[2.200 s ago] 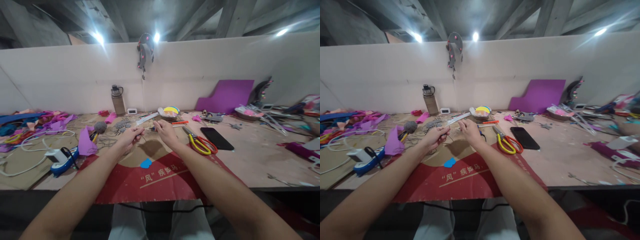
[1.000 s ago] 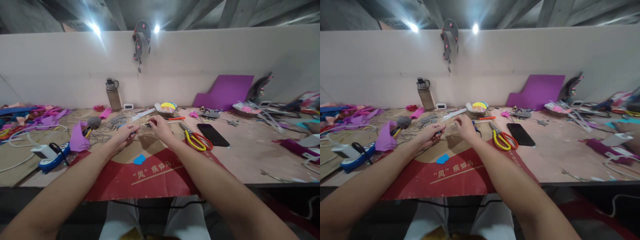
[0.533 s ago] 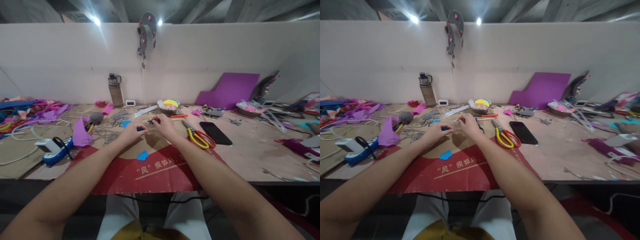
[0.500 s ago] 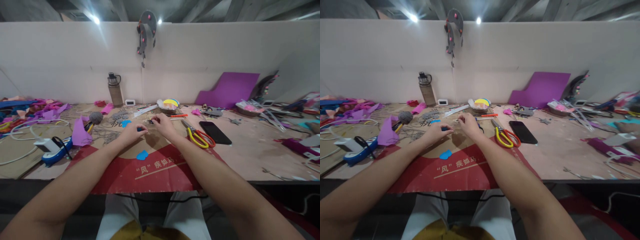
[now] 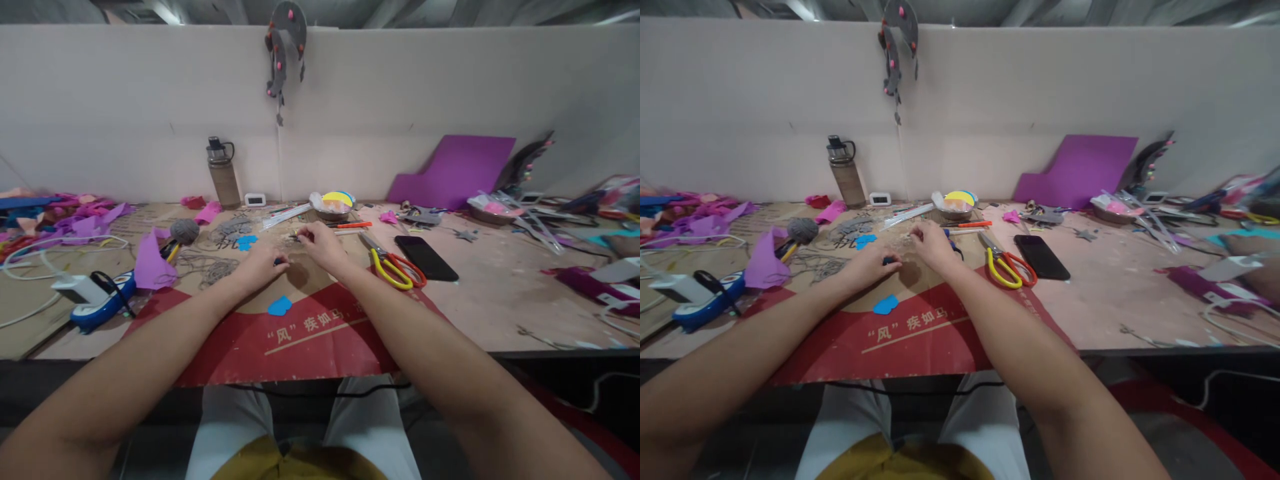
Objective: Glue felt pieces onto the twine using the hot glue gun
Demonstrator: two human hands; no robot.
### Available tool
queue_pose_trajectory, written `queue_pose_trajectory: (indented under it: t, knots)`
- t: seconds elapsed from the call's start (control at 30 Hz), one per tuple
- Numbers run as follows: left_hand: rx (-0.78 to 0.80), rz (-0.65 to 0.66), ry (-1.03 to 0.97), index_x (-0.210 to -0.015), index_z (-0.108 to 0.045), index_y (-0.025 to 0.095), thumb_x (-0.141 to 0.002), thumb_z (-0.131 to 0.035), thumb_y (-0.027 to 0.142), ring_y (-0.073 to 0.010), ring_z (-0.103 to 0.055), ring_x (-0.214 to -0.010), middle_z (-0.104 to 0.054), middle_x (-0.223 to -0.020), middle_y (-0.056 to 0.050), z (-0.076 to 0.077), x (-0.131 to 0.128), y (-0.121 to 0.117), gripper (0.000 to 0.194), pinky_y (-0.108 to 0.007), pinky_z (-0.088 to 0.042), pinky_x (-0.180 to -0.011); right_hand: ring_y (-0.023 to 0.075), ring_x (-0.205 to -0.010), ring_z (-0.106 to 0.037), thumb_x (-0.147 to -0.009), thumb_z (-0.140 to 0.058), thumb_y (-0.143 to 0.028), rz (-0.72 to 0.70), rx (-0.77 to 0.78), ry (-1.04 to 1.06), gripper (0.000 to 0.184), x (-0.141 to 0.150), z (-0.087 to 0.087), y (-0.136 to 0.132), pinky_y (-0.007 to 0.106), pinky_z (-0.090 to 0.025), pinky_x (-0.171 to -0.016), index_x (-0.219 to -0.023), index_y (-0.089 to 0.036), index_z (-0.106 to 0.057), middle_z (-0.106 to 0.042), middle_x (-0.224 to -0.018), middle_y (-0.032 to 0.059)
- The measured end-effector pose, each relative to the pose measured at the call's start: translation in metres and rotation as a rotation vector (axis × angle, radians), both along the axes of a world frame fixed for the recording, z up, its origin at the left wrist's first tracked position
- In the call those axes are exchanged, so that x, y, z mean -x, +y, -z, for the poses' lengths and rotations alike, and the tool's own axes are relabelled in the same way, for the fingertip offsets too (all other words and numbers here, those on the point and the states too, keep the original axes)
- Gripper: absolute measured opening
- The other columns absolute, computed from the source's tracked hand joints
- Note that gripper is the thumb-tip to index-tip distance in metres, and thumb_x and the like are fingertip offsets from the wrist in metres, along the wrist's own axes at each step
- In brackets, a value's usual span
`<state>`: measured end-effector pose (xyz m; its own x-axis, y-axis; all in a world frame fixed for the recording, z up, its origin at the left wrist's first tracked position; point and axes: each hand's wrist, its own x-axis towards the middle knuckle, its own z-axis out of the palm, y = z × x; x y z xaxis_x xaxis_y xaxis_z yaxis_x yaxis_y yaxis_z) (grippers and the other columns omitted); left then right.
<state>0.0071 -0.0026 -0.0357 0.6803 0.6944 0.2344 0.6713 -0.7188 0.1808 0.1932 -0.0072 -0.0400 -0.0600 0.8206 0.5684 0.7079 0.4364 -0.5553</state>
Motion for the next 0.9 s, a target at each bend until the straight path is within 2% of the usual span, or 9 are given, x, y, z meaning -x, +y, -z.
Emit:
queue_pose_trajectory:
  t: [0.33, 0.53, 0.8, 0.9]
  knots:
    - [0.034, -0.034, -0.018, -0.09, -0.075, 0.019, -0.083, -0.056, 0.029, -0.0215, -0.063, -0.088, -0.073, -0.092, -0.007, -0.0051, -0.0014, -0.0041, 0.023, -0.032, -0.045, -0.081, 0.016, -0.077, -0.051, -0.079, -0.053, -0.011, -0.015, 0.014, -0.015, 0.012, -0.0002, -0.0003, -0.0014, 0.028, -0.039, -0.074, -0.076, -0.018, -0.063, -0.06, -0.076, 0.0024]
    - [0.07, -0.011, -0.055, -0.085, -0.075, 0.02, -0.08, -0.059, 0.028, -0.0215, -0.062, -0.088, -0.073, -0.09, -0.007, -0.0009, -0.0014, -0.0015, 0.019, -0.032, -0.045, -0.082, 0.0162, -0.077, -0.052, -0.078, -0.053, -0.01, -0.02, 0.016, -0.02, 0.012, -0.0002, 0.0003, -0.0017, 0.028, -0.039, -0.074, -0.077, -0.017, -0.062, -0.059, -0.075, 0.0022]
    - [0.21, -0.068, -0.252, -0.076, -0.074, 0.02, -0.077, -0.061, 0.03, -0.0201, -0.061, -0.079, -0.073, -0.081, -0.005, -0.0001, -0.0014, 0.0008, 0.017, -0.029, -0.044, -0.075, 0.0162, -0.077, -0.052, -0.078, -0.053, -0.011, -0.022, 0.007, -0.018, 0.012, -0.0011, 0.0012, -0.0004, 0.029, -0.04, -0.074, -0.075, -0.018, -0.063, -0.06, -0.076, 0.0023]
    - [0.345, -0.175, -0.412, -0.073, -0.072, 0.018, -0.076, -0.062, 0.034, -0.0152, -0.056, -0.062, -0.068, -0.066, -0.002, -0.0031, -0.0001, -0.0001, 0.019, -0.026, -0.042, -0.061, 0.0164, -0.077, -0.052, -0.08, -0.053, -0.012, -0.007, 0.004, -0.008, 0.012, -0.0009, 0.0008, -0.0004, 0.029, -0.04, -0.074, -0.077, -0.018, -0.064, -0.059, -0.076, 0.0027]
